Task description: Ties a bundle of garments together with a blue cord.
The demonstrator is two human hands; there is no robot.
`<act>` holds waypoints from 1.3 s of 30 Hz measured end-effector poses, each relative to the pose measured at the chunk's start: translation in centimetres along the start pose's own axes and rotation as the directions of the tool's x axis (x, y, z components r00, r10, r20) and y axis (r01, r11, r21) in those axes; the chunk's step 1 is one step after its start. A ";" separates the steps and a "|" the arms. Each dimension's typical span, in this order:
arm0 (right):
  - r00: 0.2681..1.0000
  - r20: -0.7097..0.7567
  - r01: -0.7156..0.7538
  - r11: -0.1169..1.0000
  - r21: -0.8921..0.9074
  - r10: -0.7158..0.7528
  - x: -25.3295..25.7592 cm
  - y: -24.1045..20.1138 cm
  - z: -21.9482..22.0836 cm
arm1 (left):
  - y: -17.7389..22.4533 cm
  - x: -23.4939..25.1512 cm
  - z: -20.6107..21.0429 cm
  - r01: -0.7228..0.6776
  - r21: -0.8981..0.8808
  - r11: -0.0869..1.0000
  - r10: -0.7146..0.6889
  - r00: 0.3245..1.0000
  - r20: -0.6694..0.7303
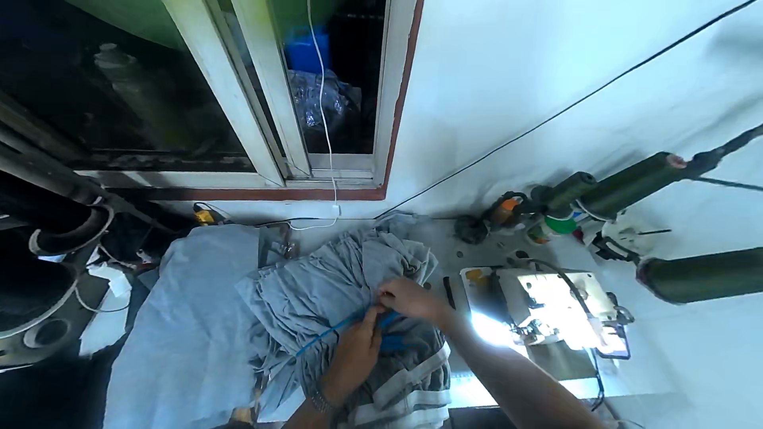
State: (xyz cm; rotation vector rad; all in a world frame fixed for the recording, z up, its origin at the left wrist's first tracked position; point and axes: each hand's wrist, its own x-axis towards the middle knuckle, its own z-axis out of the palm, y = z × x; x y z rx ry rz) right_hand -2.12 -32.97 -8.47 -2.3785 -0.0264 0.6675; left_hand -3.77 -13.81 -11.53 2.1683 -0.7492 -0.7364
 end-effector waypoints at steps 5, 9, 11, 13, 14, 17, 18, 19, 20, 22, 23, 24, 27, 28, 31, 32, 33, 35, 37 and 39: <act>0.997 -0.050 0.056 0.993 0.105 -0.051 -2.5 2.6 3.4 | -0.1 -0.9 -1.5 -0.016 0.270 0.963 -0.009 0.996 0.090; 0.971 -0.207 0.152 0.980 0.131 -0.123 -3.9 3.6 5.4 | -0.7 0.1 -1.0 -0.132 0.273 0.953 0.181 0.969 -0.165; 0.950 -0.285 0.170 0.978 0.120 -0.131 -4.0 3.7 6.3 | -0.9 0.8 -0.5 -0.161 0.218 0.963 0.207 0.957 -0.206; 0.943 -0.310 0.159 0.981 0.111 -0.117 -4.1 3.5 6.6 | -0.9 1.4 -0.5 -0.117 0.130 0.984 0.138 0.976 -0.167; 0.945 -0.308 0.149 0.984 0.103 -0.110 -4.1 3.4 6.7 | -0.7 1.7 -0.6 -0.070 0.098 0.993 0.084 0.986 -0.141; 0.943 -0.321 0.109 0.993 0.036 -0.092 -4.0 2.9 7.2 | -0.3 2.5 -1.0 0.078 -0.031 0.996 -0.080 0.992 -0.096; 0.929 -0.358 0.099 0.995 -0.012 -0.097 -3.9 2.7 7.5 | -0.2 2.8 -1.2 0.125 -0.101 0.987 -0.134 0.987 -0.085; 0.902 -0.414 0.099 0.993 -0.070 -0.119 -3.8 2.5 8.0 | -0.2 3.0 -1.5 0.168 -0.177 0.970 -0.182 0.981 -0.066; 0.864 -0.480 0.104 0.986 -0.132 -0.155 -3.6 2.5 8.6 | -0.2 3.2 -1.8 0.214 -0.250 0.944 -0.229 0.973 -0.033; 0.775 -0.580 0.132 0.962 -0.238 -0.250 -3.0 2.8 9.6 | -0.3 3.3 -2.3 0.282 -0.362 0.888 -0.291 0.956 0.031; 0.744 -0.602 0.144 0.949 -0.279 -0.290 -2.8 3.0 10.0 | -0.4 3.3 -2.5 0.306 -0.383 0.872 -0.307 0.950 0.061; 0.711 -0.620 0.155 0.934 -0.321 -0.331 -2.6 3.3 10.3 | -0.5 3.3 -2.7 0.324 -0.385 0.864 -0.315 0.945 0.087; 0.688 -0.625 0.175 0.920 -0.351 -0.369 -2.3 3.6 10.4 | -0.8 3.3 -3.0 0.284 -0.321 0.903 -0.274 0.959 0.077; 0.718 -0.603 0.186 0.930 -0.316 -0.348 -2.4 3.6 10.1 | -1.0 3.2 -3.1 0.252 -0.271 0.929 -0.245 0.968 0.059; 0.931 -0.337 0.138 0.990 -0.028 -0.140 -3.5 2.5 7.3 | -2.5 2.8 -3.3 0.085 -0.178 0.980 -0.091 0.996 -0.022; 0.972 -0.224 0.095 0.993 0.075 -0.076 -3.5 2.2 6.2 | -3.2 2.6 -3.3 0.020 -0.186 0.982 -0.030 0.998 -0.052; 0.992 -0.128 0.043 0.984 0.174 -0.020 -3.4 2.1 5.2 | -3.9 2.4 -3.2 -0.043 -0.195 0.980 0.027 0.996 -0.082; 0.996 -0.045 -0.057 0.931 0.361 0.079 -2.8 2.0 4.0 | -4.5 1.7 -2.5 -0.164 -0.137 0.977 0.141 0.977 -0.162; 0.984 -0.010 -0.150 0.851 0.503 0.179 -2.4 1.7 3.6 | -4.0 0.9 -1.6 -0.252 0.026 0.967 0.251 0.940 -0.232; 0.973 0.015 -0.201 0.806 0.557 0.232 -2.1 1.2 3.5 | -2.8 0.3 -0.5 -0.281 0.225 0.933 0.339 0.896 -0.289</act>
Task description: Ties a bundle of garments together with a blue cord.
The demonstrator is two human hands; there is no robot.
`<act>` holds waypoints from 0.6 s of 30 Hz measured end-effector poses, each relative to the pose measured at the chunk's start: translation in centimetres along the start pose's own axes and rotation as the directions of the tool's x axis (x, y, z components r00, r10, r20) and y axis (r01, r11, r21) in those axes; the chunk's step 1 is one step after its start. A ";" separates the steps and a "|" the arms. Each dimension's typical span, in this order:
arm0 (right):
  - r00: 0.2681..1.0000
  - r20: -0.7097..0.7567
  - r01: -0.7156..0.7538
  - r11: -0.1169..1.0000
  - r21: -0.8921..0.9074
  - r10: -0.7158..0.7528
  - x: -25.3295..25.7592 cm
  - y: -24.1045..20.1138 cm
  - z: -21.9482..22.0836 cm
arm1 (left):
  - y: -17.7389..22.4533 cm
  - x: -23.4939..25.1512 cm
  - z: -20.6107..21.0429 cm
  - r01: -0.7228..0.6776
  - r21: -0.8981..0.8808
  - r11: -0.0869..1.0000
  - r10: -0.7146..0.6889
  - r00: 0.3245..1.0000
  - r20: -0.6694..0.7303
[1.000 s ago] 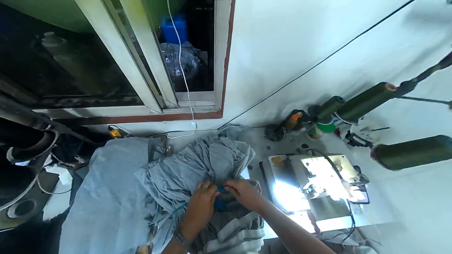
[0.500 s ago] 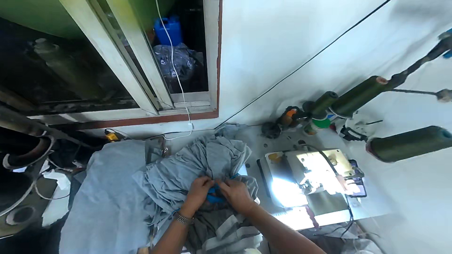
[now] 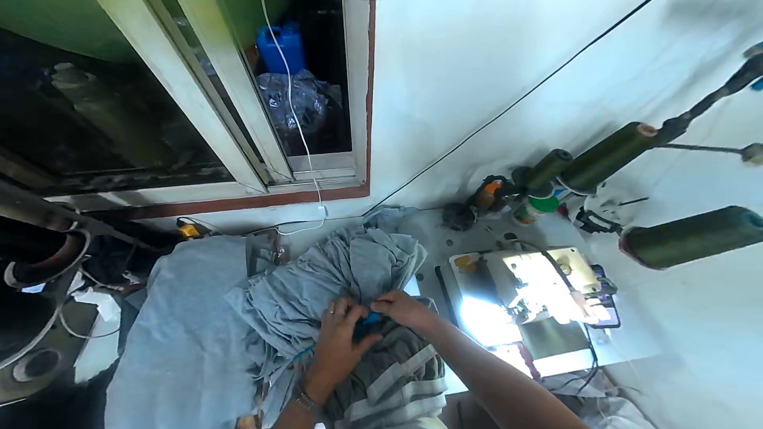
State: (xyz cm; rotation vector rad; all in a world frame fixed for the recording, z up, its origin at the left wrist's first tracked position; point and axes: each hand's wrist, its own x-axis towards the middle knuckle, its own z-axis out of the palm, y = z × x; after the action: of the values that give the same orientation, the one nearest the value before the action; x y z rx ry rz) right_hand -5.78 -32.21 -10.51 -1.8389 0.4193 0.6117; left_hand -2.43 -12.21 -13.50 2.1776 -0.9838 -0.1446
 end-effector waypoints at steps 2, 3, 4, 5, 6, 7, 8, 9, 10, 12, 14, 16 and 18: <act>1.000 -0.006 -0.025 1.000 0.016 0.026 0.1 -0.4 0.2 | 1.0 0.0 0.9 -0.034 0.189 0.981 0.048 0.996 -0.070; 0.999 -0.009 -0.034 0.999 0.023 0.034 0.1 -0.4 0.3 | 1.3 0.0 1.4 -0.031 0.260 0.965 0.058 0.993 -0.099; 0.999 -0.017 -0.042 0.999 0.028 0.042 0.2 -0.4 0.3 | 1.3 0.1 1.7 -0.023 0.297 0.955 0.063 0.990 -0.124; 0.999 -0.025 -0.045 0.998 0.035 0.046 0.2 -0.3 0.3 | 1.3 0.2 1.9 -0.012 0.292 0.956 0.054 0.989 -0.136; 0.998 -0.029 -0.047 0.998 0.043 0.048 0.2 -0.3 0.4 | 1.3 0.2 1.9 0.008 0.244 0.970 0.024 0.991 -0.130; 0.999 -0.031 -0.042 0.998 0.043 0.044 0.2 -0.2 0.5 | 1.3 0.0 1.8 0.037 0.163 0.986 -0.018 0.993 -0.114; 0.999 -0.028 -0.033 0.999 0.038 0.035 0.3 -0.1 0.6 | 1.0 -0.2 1.8 0.069 0.060 0.996 -0.062 0.993 -0.102; 0.999 -0.031 -0.022 0.999 0.025 0.023 0.4 0.0 0.8 | 0.8 -0.5 1.9 0.094 -0.052 0.994 -0.099 0.991 -0.093; 0.999 -0.032 -0.006 1.000 0.012 0.007 0.4 0.3 0.9 | 0.7 -0.7 2.0 0.113 -0.147 0.983 -0.127 0.988 -0.090; 0.998 -0.063 0.029 0.999 -0.017 -0.030 0.3 0.7 1.3 | 0.9 -1.0 1.9 0.147 -0.238 0.960 -0.168 0.983 -0.069; 0.993 -0.104 0.052 0.998 -0.036 -0.055 0.5 1.3 1.9 | 1.6 -1.0 1.3 0.185 -0.189 0.964 -0.187 0.982 0.007; 0.986 -0.142 0.078 0.995 -0.062 -0.086 0.6 2.0 2.4 | 2.5 -0.8 0.5 0.233 -0.076 0.970 -0.222 0.966 0.131; 0.980 -0.152 0.110 0.986 -0.128 -0.129 0.5 2.3 2.8 | 2.7 -0.7 0.6 0.208 0.071 0.975 -0.219 0.953 0.209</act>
State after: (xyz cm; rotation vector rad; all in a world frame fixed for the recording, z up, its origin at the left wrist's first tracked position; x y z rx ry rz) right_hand -7.28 -30.36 -13.30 -2.0202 0.3817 0.4157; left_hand -4.77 -13.24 -12.28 2.3460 -0.8724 -0.4737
